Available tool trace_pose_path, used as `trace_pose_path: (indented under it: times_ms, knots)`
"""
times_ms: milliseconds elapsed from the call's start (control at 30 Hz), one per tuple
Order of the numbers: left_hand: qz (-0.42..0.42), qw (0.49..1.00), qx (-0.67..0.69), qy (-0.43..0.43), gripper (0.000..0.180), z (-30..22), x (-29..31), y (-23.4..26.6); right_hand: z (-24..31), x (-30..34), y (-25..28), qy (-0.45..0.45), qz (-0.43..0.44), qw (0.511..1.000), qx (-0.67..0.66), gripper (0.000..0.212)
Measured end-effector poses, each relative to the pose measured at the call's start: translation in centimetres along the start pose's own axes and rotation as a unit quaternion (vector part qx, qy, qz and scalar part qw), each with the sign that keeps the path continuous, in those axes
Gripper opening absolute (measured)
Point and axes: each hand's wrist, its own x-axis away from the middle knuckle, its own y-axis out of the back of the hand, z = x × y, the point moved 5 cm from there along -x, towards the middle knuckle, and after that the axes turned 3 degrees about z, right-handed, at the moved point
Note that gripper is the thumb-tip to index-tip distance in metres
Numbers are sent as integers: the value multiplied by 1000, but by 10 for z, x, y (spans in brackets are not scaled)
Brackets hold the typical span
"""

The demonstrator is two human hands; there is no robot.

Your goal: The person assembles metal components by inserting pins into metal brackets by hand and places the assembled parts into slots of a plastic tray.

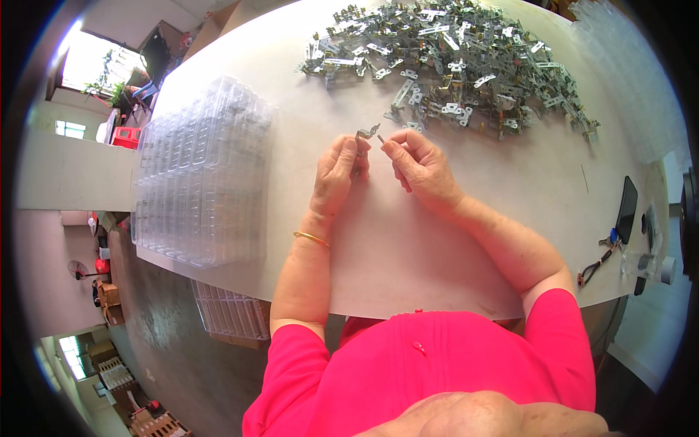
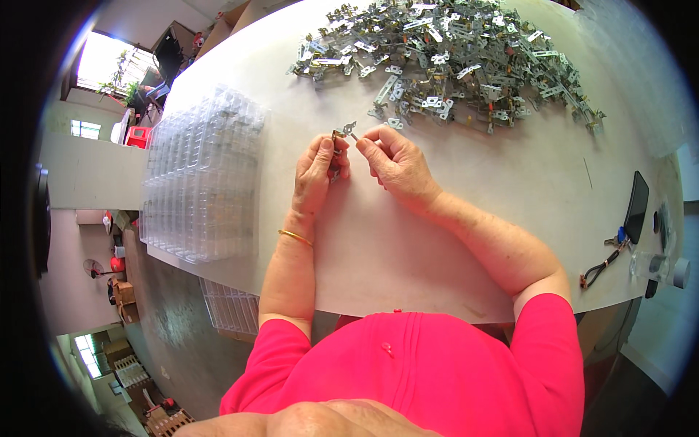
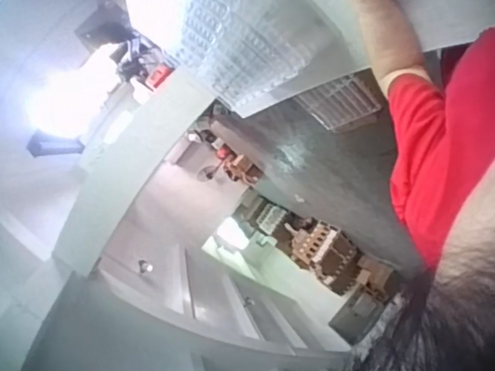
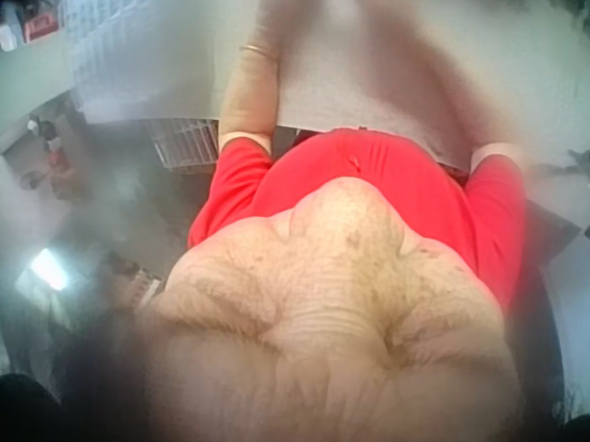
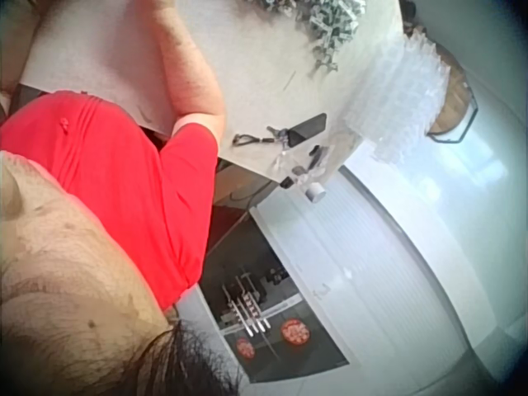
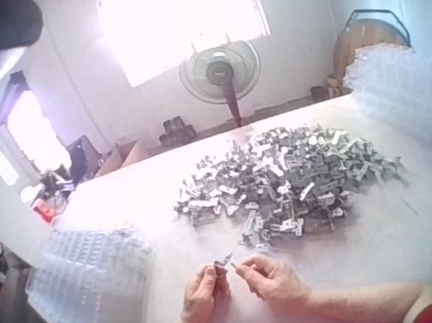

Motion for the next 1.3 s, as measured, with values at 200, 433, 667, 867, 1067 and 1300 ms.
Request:
trace_pose_path:
  times_ms: [200, 433, 667, 867, 1067, 1300]
  knots:
    - [-10, 996, -87, -20, 32, -4, 1, -1, 5, -2, 2, 37, -23, 999, 24, 18]
    - [-22, 992, -123, -36, 32, -4, 1, 2, 4, -2, 3, 54, -32, 996, 63, 17]
    - [-26, 963, -241, -117, 30, -10, 3, 2, 9, 0, 2, 107, -47, 989, 94, 16]
    - [3, 936, -319, -149, 28, -14, 5, -8, 12, 2, -1, 99, -40, 990, 89, 14]
    - [3, 914, -364, -181, 26, -16, 6, -13, 15, 1, 3, 228, -102, 948, 197, 5]
    - [-20, 981, -181, -64, 31, -10, 6, -7, 21, 2, 12, 255, -143, 942, 167, 8]
